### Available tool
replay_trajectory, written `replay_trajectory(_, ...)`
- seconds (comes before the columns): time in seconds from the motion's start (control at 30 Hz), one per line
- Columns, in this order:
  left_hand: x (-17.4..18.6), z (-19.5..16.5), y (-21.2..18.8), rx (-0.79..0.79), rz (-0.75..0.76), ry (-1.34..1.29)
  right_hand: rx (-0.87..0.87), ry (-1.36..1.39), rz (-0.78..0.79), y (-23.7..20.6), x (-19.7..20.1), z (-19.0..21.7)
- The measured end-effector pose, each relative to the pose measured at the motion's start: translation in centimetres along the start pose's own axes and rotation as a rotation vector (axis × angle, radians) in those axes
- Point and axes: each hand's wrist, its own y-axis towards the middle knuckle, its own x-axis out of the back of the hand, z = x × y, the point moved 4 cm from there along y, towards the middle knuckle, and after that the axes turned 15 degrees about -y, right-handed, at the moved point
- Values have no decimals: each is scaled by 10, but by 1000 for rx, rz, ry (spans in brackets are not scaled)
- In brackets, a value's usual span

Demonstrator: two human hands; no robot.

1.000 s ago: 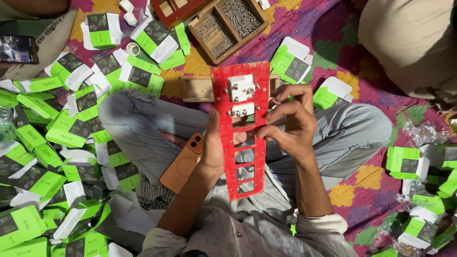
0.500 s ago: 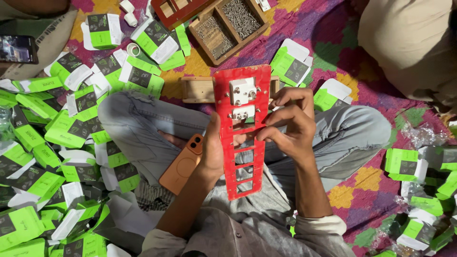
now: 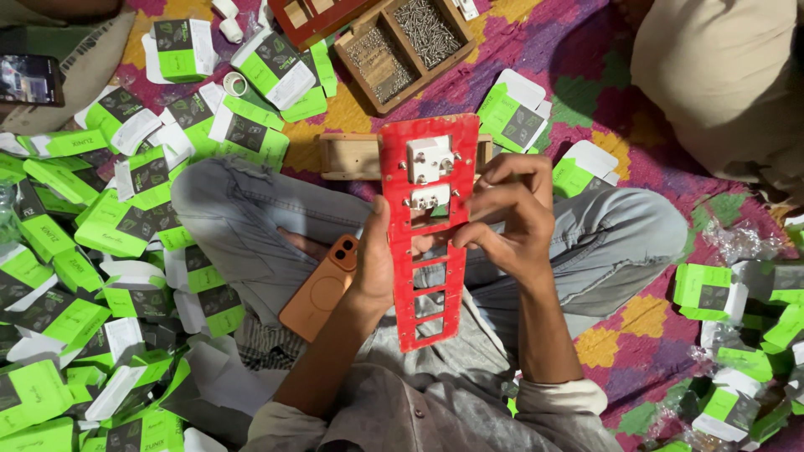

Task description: The person sits on a mat and assembles white electrical sockets into a red plastic frame. They pick up sockets and screws from nearby boxes and place them into the frame slots, occasionally adjusting the components with their fingers.

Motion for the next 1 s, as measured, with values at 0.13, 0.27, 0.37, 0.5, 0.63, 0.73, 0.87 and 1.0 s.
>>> replay_trajectory(0.13,-4,-1,-1,5,-14,-12,-13,10,14,0,-2,-2)
replay_trajectory(0.27,-3,-3,1,-21,17,9,11,-7,13,1,-1,-2)
replay_trajectory(0.37,1,-1,0,-8,5,-7,-148,4,27,-1,-1,-9)
replay_trajectory(0.5,-2,-2,0,-10,13,-7,7,-44,-32,-6,-1,-10)
replay_trajectory(0.63,-16,-18,6,-46,-45,85,-173,278,-25,-17,-8,-32)
replay_trajectory(0.73,-44,-55,1,-391,228,1112,-275,628,-78,-20,-10,-47)
replay_trajectory(0.87,-53,-74,15,-761,342,2123,-615,931,-55,-22,-24,-63)
replay_trajectory(1.0,-24,-97,19,-738,386,2305,-701,453,197,-24,-56,-67)
